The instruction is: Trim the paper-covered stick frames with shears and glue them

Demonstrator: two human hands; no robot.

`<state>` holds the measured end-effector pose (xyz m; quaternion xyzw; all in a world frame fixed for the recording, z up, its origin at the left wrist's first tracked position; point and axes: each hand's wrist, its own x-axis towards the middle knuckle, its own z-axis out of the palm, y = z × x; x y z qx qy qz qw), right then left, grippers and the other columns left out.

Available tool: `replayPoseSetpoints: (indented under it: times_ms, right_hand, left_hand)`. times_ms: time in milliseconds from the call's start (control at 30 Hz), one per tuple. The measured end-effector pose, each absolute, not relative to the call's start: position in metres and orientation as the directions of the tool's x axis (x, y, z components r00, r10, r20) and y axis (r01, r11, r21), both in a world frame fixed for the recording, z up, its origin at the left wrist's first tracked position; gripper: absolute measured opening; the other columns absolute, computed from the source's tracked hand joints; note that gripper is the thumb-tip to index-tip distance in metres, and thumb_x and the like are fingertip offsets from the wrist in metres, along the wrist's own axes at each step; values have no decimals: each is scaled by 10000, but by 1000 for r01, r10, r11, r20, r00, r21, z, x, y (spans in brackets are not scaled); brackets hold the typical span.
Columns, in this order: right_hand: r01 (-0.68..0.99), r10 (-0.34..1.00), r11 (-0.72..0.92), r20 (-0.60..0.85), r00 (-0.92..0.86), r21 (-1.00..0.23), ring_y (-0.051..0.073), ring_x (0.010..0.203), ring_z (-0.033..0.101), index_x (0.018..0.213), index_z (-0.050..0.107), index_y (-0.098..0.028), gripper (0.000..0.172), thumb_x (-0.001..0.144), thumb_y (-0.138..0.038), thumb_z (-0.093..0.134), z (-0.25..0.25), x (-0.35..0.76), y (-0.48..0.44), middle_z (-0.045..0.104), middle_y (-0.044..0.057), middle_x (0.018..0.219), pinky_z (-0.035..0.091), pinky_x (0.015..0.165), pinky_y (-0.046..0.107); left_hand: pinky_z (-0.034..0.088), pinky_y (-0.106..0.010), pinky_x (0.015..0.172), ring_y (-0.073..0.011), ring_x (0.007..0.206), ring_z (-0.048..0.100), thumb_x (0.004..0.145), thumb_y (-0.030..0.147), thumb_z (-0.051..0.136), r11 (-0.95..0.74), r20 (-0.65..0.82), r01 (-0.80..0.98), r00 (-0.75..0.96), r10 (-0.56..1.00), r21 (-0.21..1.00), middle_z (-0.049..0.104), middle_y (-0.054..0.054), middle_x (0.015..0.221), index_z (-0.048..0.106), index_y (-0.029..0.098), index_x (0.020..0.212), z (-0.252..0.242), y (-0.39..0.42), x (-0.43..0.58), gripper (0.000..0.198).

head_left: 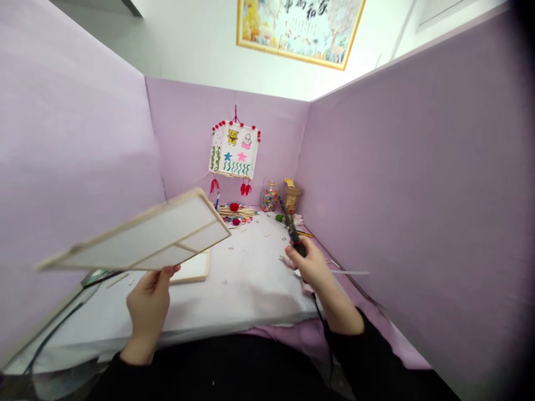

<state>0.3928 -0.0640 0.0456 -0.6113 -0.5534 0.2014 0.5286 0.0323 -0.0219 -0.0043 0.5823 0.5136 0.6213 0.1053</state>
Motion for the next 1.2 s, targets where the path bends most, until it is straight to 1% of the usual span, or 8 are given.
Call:
replayPoseSetpoints:
  times_ms: [167, 300, 533, 667, 833, 967, 1100, 1200]
  right_hand:
    - [802, 881, -183, 266, 390, -568, 237, 766, 597, 1060, 612, -134, 286, 932, -378, 688, 81, 475, -37, 619, 71, 879, 393, 574, 222]
    - [868, 953, -273, 7, 303, -414, 202, 558, 565, 819, 664, -92, 141, 867, -179, 764, 74, 500, 10, 587, 52, 657, 330, 485, 223]
    - [876, 964, -264, -118, 237, -403, 148, 516, 550, 1144, 613, -67, 273, 939, -186, 749, 21, 504, 72, 599, 26, 734, 414, 479, 186]
    - [909, 957, -291, -99, 274, -298, 168, 705, 599, 1105, 619, -90, 203, 1023, -251, 713, 13, 516, 81, 590, 48, 900, 537, 685, 259]
    - [924, 932, -351, 33, 360, -152, 272, 1059, 535, 1113, 616, -79, 208, 1041, -259, 692, 28, 516, 80, 536, 111, 1136, 461, 965, 429]
    - [942, 954, -284, 49, 297, -181, 278, 1066, 545, 1090, 637, -74, 149, 1006, -170, 714, 60, 489, 80, 562, 114, 1112, 468, 960, 424]
    - [928, 998, -61, -6, 63, -368, 247, 836, 635, 864, 690, -75, 91, 952, -58, 668, 86, 426, 55, 621, 92, 814, 524, 741, 265]
    - [805, 990, 140, 102, -99, -576, 160, 745, 646, 1131, 660, -156, 202, 1015, -138, 495, 91, 376, 16, 639, 28, 900, 509, 588, 175]
  left_hand:
    - [584, -350, 753, -202, 720, 711, 687, 517, 753, -269, 226, -92, -330, 916, 959, 725, -56, 751, 675, 128, 813, -3, -14, 52, 417]
    - [573, -289, 695, -164, 665, 687, 495, 482, 877, -102, 24, -320, -240, 970, 942, 703, -38, 699, 667, 115, 744, 3, -20, 70, 491]
    - [536, -231, 657, -133, 669, 675, 489, 322, 912, 162, -218, -451, -75, 973, 878, 723, -55, 728, 665, 113, 736, 7, -40, 92, 407]
    - [528, -218, 644, -119, 647, 670, 563, 225, 878, 195, -273, -498, -88, 958, 845, 719, -44, 716, 667, 113, 737, 8, -41, 94, 296]
    - [527, -204, 622, -107, 616, 663, 629, 177, 844, 210, -292, -508, -85, 953, 835, 710, -32, 683, 663, 113, 732, 9, -40, 102, 218]
    - [528, -188, 604, -98, 606, 664, 668, 162, 830, 234, -303, -518, -50, 952, 823, 714, -33, 682, 659, 113, 731, 11, -46, 112, 189]
    - [533, -181, 609, -94, 628, 674, 696, 141, 817, 256, -318, -563, -13, 948, 786, 730, -43, 721, 645, 126, 720, 10, -55, 121, 174]
    - [538, -186, 610, -98, 637, 677, 661, 189, 854, 257, -302, -573, 18, 953, 778, 740, -50, 756, 650, 131, 726, 8, -61, 126, 222]
